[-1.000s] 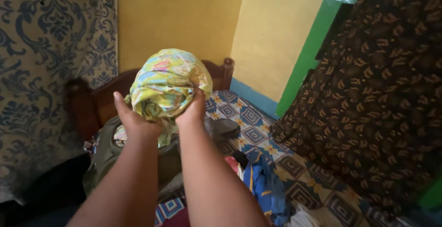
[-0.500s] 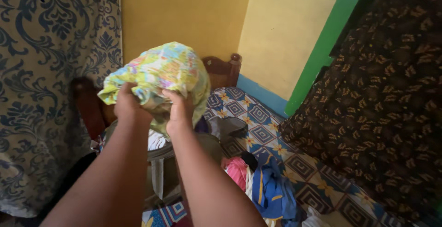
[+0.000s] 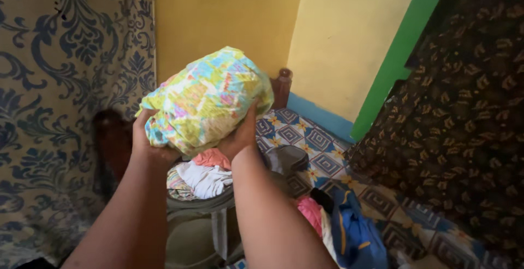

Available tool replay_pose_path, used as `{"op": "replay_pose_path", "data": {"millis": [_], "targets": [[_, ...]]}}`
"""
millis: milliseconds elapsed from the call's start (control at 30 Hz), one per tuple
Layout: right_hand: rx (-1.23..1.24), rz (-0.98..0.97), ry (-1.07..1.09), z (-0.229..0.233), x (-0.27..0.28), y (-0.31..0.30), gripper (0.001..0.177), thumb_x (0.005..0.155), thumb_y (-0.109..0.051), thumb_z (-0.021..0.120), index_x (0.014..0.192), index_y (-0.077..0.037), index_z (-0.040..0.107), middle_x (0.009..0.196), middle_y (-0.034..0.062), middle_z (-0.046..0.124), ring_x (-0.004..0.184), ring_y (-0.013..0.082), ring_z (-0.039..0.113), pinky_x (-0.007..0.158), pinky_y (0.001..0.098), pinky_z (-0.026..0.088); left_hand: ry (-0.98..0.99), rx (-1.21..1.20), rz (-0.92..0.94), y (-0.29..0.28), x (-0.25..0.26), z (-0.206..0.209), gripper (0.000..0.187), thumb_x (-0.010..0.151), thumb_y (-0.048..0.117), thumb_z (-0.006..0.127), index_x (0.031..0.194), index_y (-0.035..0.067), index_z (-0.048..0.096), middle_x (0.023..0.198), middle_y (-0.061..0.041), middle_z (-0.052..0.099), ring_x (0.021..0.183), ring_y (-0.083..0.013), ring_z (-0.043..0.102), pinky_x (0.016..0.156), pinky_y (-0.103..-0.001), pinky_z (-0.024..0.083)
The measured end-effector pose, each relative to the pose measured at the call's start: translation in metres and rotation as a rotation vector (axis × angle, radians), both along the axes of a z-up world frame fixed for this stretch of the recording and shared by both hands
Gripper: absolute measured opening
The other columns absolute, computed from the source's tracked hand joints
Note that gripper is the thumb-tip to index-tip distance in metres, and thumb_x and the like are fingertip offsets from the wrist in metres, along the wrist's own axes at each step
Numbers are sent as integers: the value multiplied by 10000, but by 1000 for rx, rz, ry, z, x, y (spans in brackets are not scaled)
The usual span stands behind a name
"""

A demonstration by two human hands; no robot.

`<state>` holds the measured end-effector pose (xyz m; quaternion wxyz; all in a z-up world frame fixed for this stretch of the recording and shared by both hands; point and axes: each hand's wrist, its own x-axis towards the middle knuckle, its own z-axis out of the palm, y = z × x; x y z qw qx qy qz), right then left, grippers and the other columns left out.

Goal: The person places folded clothes into an open green backpack resting on a bed. They add a white cloth, a pink garment, and a yellow patterned cloth, then close and zip the backpack.

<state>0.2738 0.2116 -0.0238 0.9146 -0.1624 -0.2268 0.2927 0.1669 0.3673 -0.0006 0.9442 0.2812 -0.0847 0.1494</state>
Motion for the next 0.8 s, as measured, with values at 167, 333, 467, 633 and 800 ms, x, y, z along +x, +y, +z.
{"op": "replay_pose_path", "data": {"millis": [167, 333, 467, 633, 800], "targets": [[-2, -59, 10, -8, 40, 34, 646, 977, -628, 496, 1398, -150, 601, 1405, 108, 627, 1300, 347, 593, 1121, 572, 463, 212, 135, -98, 37, 8, 3, 628, 914, 538, 490, 1413, 171, 591, 1436, -52, 646, 1322, -298, 598, 1123, -563, 433], [-25, -99, 109, -22, 53, 46, 631, 912, -600, 479, 1320, -146, 643, 1328, 114, 664, 1208, 355, 627, 1030, 571, 486, 522, 157, -165, 63, 30, -5, 659, 882, 609, 491, 1364, 181, 628, 1365, -78, 671, 1233, -326, 605, 1065, -591, 414], [25, -90, 34, -38, 65, 58, 546, 988, -471, 497, 1368, -94, 607, 1372, 132, 631, 1271, 346, 604, 1088, 555, 491, 415, 97, -29, 76, 53, -28, 538, 849, 396, 649, 1304, 108, 653, 1342, -106, 685, 1126, -323, 693, 983, -565, 522], [-60, -189, 186, -84, 81, 73, 594, 938, -474, 478, 1379, -96, 602, 1364, 142, 653, 1257, 354, 620, 1057, 550, 502, 577, 98, 320, 78, 68, -46, 479, 834, 194, 738, 1252, 62, 547, 1200, -166, 683, 989, -334, 724, 819, -577, 583], [49, -172, 140, -165, 118, 87, 637, 954, -488, 455, 1409, -55, 561, 1387, 170, 621, 1276, 379, 591, 1065, 559, 484, 453, 244, 356, 77, 102, -103, 490, 831, 170, 744, 1266, 39, 561, 1145, -138, 708, 978, -285, 734, 809, -487, 615]]}}
